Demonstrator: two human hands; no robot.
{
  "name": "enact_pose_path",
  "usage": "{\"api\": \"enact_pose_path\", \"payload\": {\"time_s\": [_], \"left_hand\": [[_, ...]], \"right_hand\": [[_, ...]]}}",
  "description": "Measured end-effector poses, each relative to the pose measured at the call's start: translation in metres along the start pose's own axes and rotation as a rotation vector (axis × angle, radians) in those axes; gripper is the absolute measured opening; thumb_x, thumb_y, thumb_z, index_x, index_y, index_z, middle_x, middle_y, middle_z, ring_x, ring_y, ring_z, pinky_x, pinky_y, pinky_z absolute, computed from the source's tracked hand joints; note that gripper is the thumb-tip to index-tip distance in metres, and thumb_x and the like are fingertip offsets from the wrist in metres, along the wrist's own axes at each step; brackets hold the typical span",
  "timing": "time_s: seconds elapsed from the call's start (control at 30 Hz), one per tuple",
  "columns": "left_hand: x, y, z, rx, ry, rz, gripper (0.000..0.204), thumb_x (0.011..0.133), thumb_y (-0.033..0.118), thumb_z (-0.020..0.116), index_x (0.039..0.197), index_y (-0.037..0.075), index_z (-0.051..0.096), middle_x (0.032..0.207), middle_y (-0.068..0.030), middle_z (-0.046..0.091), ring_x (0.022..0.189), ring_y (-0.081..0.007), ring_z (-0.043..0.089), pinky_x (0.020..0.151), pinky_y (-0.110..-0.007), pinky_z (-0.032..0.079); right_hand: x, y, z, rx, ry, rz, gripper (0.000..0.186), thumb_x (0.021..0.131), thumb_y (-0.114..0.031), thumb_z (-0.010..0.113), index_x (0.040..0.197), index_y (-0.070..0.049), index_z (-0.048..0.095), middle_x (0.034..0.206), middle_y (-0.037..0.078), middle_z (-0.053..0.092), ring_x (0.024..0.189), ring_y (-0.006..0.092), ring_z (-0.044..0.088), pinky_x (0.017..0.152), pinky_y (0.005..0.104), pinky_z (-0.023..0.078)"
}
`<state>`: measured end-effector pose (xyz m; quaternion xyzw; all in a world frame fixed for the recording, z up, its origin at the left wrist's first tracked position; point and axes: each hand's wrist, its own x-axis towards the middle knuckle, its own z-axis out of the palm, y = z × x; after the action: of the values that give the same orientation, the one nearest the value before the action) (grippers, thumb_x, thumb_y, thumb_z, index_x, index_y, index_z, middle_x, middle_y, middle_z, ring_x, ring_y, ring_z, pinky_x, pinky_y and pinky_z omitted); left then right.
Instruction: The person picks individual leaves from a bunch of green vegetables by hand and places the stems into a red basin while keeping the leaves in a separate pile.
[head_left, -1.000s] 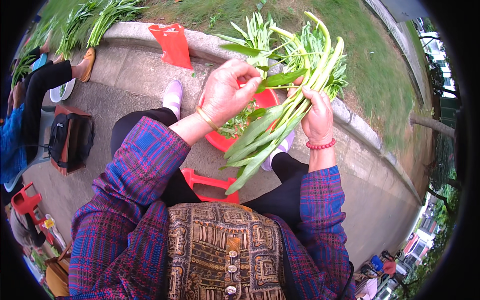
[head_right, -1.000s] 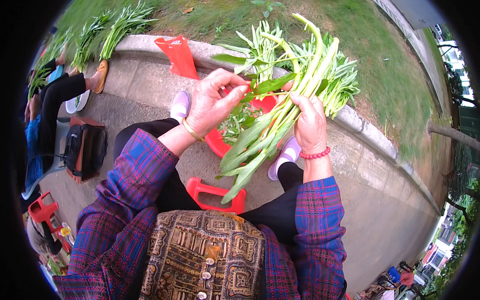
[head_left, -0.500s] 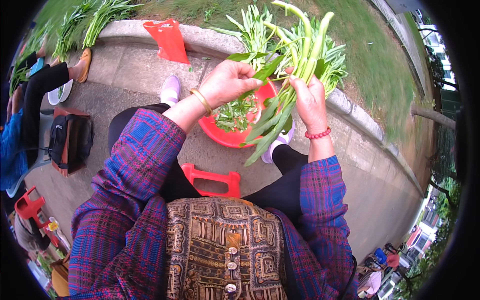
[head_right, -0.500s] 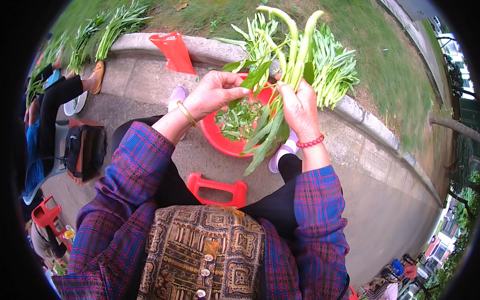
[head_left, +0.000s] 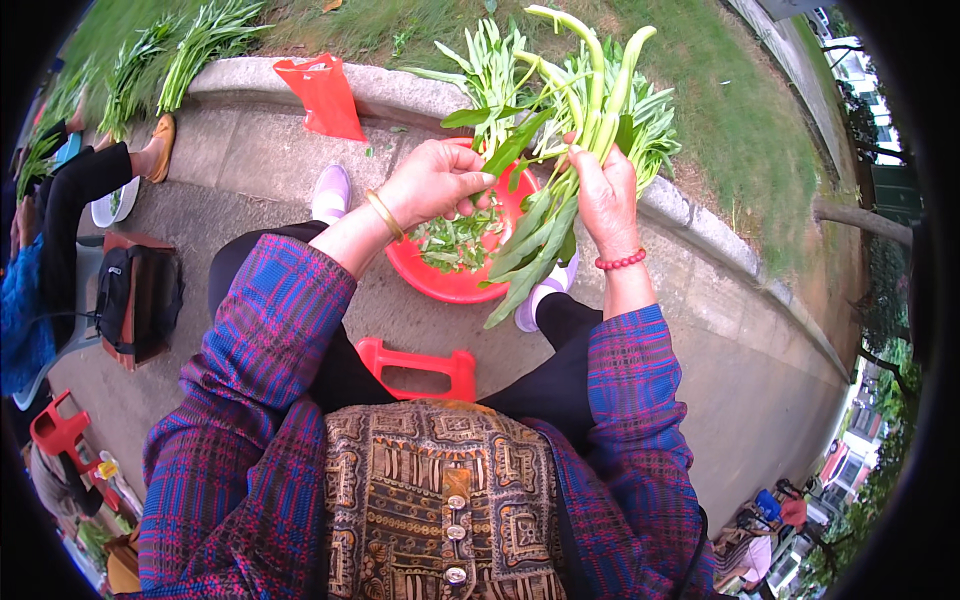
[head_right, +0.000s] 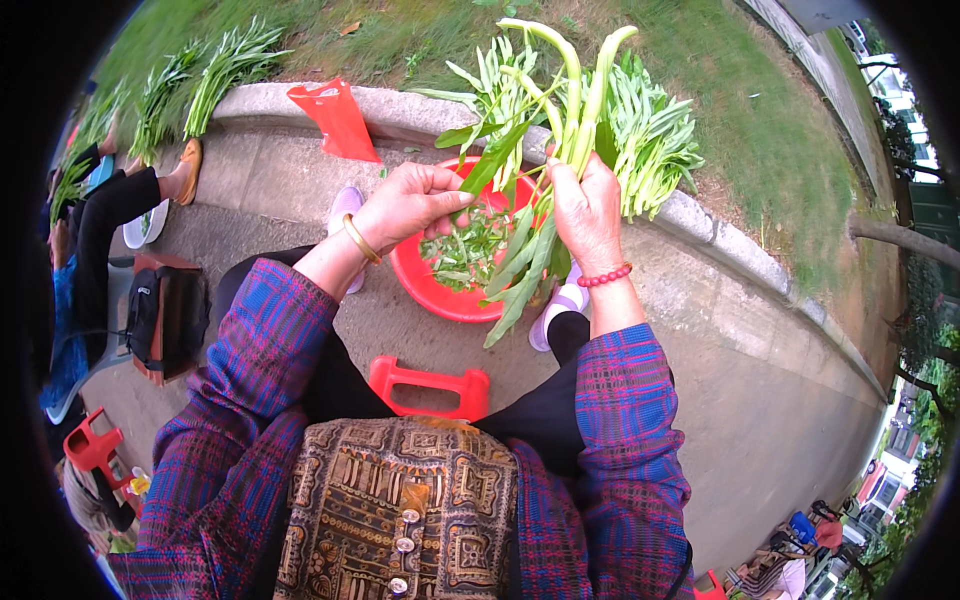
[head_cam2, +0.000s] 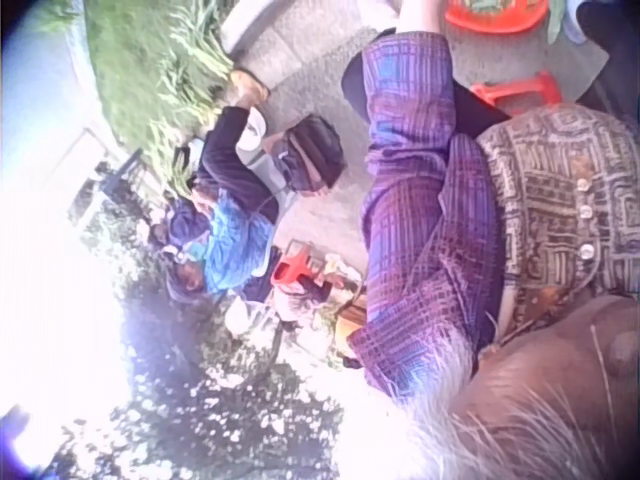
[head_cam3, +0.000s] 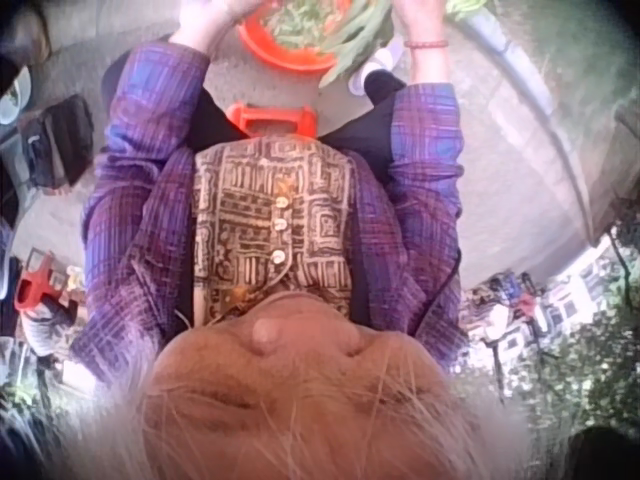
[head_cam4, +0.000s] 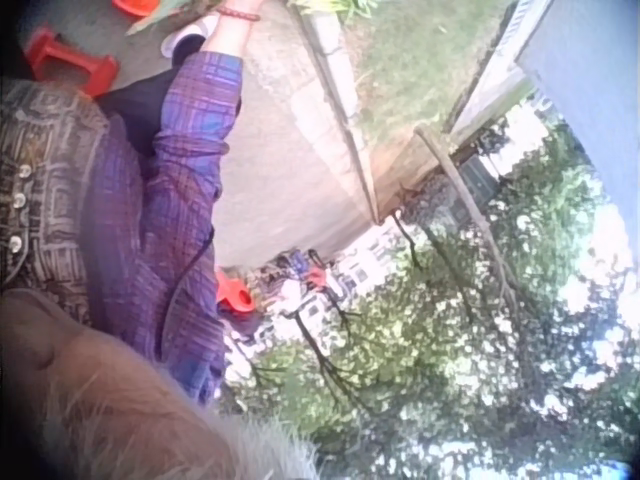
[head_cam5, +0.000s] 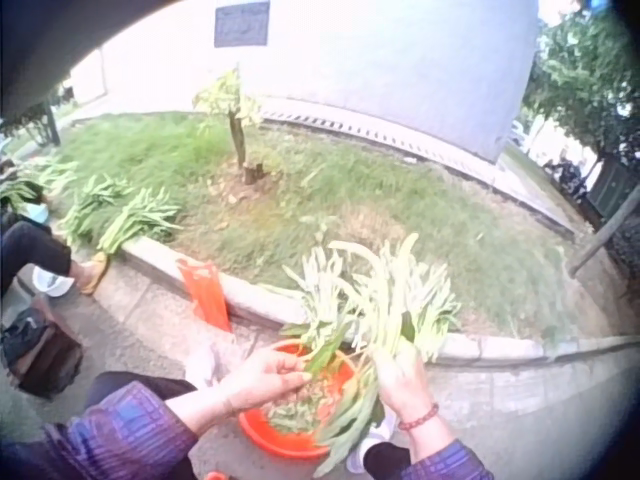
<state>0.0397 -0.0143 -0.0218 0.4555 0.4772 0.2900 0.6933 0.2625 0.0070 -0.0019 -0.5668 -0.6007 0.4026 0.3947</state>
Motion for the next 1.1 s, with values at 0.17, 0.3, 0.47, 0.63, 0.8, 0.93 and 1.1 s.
{"api": "enact_pose_path", "payload": {"time_s": [0.17, 0.3, 0.47, 0.63, 0.8, 0.93, 1.1], "left_hand": [[0.007, -0.013, 0.000, 0.137, 0.144, 0.183, 0.011, 0.091, 0.015, 0.062, 0.089, 0.005, 0.066, 0.068, 0.0056, 0.058, 0.051, -0.0017, 0.050, 0.044, -0.018, 0.040], [0.007, -0.013, -0.002, 0.160, 0.176, 0.210, 0.010, 0.091, 0.015, 0.062, 0.090, 0.005, 0.065, 0.068, 0.0043, 0.059, 0.051, -0.0022, 0.051, 0.045, -0.018, 0.042], [0.005, -0.013, -0.004, -0.120, 0.215, 0.155, 0.010, 0.093, 0.014, 0.059, 0.094, 0.005, 0.063, 0.069, 0.0007, 0.062, 0.054, -0.0044, 0.054, 0.048, -0.020, 0.047], [0.002, -0.008, 0.002, -0.124, 0.239, 0.195, 0.011, 0.094, 0.012, 0.054, 0.097, 0.005, 0.062, 0.072, 0.0002, 0.062, 0.057, -0.0043, 0.054, 0.049, -0.020, 0.047], [0.002, -0.006, 0.000, -0.009, 0.235, 0.246, 0.013, 0.091, 0.013, 0.056, 0.100, 0.006, 0.062, 0.072, 0.0012, 0.062, 0.058, -0.0037, 0.053, 0.051, -0.020, 0.046], [0.014, -0.031, -0.004, 0.368, 0.410, 0.453, 0.015, 0.088, 0.016, 0.060, 0.097, 0.005, 0.065, 0.072, -0.0001, 0.063, 0.060, -0.0112, 0.058, 0.052, -0.026, 0.048], [-0.007, 0.006, 0.003, 0.997, 0.088, 0.104, 0.032, 0.080, 0.021, 0.068, 0.108, 0.006, 0.064, 0.092, -0.0169, 0.066, 0.075, -0.0377, 0.063, 0.069, -0.045, 0.051]], "right_hand": [[0.001, 0.001, 0.002, -0.005, 0.002, -0.008, 0.024, 0.090, -0.014, 0.051, 0.104, 0.002, 0.062, 0.081, 0.005, 0.064, 0.074, 0.0114, 0.059, 0.069, 0.0255, 0.047], [0.003, 0.006, 0.004, 0.044, 0.074, -0.013, 0.023, 0.089, -0.018, 0.053, 0.099, 0.000, 0.063, 0.078, 0.005, 0.063, 0.069, 0.0112, 0.057, 0.064, 0.0272, 0.046], [0.003, 0.002, 0.001, -0.006, 0.117, 0.008, 0.024, 0.090, -0.015, 0.051, 0.103, 0.001, 0.063, 0.082, 0.005, 0.065, 0.071, 0.0111, 0.059, 0.066, 0.0254, 0.047], [0.007, 0.013, -0.001, 0.085, 0.164, 0.042, 0.023, 0.090, -0.014, 0.051, 0.103, 0.002, 0.063, 0.081, 0.006, 0.064, 0.070, 0.0115, 0.059, 0.066, 0.0252, 0.047], [0.005, 0.011, 0.000, 0.083, 0.154, 0.051, 0.024, 0.090, -0.013, 0.051, 0.104, 0.002, 0.062, 0.081, 0.006, 0.064, 0.069, 0.0117, 0.058, 0.065, 0.0250, 0.047], [0.008, 0.010, 0.003, 0.158, 0.148, 0.051, 0.023, 0.091, -0.014, 0.051, 0.104, 0.002, 0.062, 0.080, 0.005, 0.063, 0.069, 0.0110, 0.057, 0.064, 0.0245, 0.046], [0.002, 0.009, -0.001, 0.137, 0.085, 0.037, 0.021, 0.090, -0.015, 0.055, 0.103, 0.000, 0.062, 0.080, 0.003, 0.063, 0.070, 0.0091, 0.056, 0.065, 0.0237, 0.045]]}}
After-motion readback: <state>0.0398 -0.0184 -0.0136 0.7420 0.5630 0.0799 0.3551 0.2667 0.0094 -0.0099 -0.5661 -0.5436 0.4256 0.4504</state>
